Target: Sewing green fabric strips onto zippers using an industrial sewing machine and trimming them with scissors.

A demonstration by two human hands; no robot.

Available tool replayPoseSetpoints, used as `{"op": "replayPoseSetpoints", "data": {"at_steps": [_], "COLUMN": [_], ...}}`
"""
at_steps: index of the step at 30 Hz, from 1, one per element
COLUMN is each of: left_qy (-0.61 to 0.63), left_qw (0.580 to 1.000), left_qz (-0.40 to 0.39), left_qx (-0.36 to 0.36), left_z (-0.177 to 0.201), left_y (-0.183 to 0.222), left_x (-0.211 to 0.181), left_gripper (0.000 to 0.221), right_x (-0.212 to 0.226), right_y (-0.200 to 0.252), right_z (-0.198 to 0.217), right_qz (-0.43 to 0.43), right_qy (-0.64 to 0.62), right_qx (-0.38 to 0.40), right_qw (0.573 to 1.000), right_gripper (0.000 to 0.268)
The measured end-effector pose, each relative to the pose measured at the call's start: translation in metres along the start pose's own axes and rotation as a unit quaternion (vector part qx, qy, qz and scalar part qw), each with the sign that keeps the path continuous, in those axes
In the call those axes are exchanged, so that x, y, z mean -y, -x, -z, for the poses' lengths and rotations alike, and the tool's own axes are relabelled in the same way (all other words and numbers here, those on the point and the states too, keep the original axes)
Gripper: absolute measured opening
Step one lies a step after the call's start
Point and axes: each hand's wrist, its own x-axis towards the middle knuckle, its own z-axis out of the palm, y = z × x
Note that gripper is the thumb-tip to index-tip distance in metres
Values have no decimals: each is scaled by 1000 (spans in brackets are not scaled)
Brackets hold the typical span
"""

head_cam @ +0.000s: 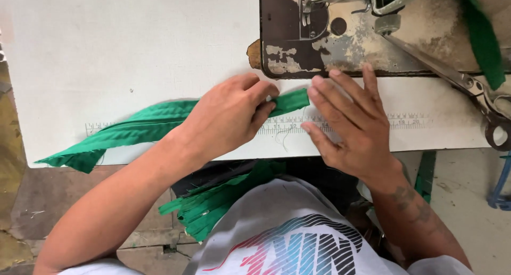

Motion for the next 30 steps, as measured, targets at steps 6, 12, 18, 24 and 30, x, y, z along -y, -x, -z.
{"op": "replayPoseSetpoints", "data": {"at_steps": [6, 12, 18, 24, 30], "left_qy": [2, -192, -258, -236, -298], "left_qw": [997, 948, 910, 929, 910], "left_qz": [35, -253, -325, -283, -278], "left_qx": [68, 0, 27, -27, -75], "left_z": [11, 26, 23, 4, 0], "left_y": [-3, -1, 12, 10, -2], "left_x": [-5, -6, 26, 22, 8], "left_gripper": [23, 23, 26, 25, 22], "right_x": [1, 1, 0, -23, -91], "right_y": [-2, -2, 0, 11, 130], "right_z": [-2, -2, 1, 16, 102], "right_qz": [10, 9, -1, -26, -264], "right_qy": [-1, 10, 18, -113, 163], "right_qx": [44, 57, 71, 36, 117], "right_qw": [999, 998, 997, 993, 943], "right_gripper": [38, 40, 40, 29, 38]}}
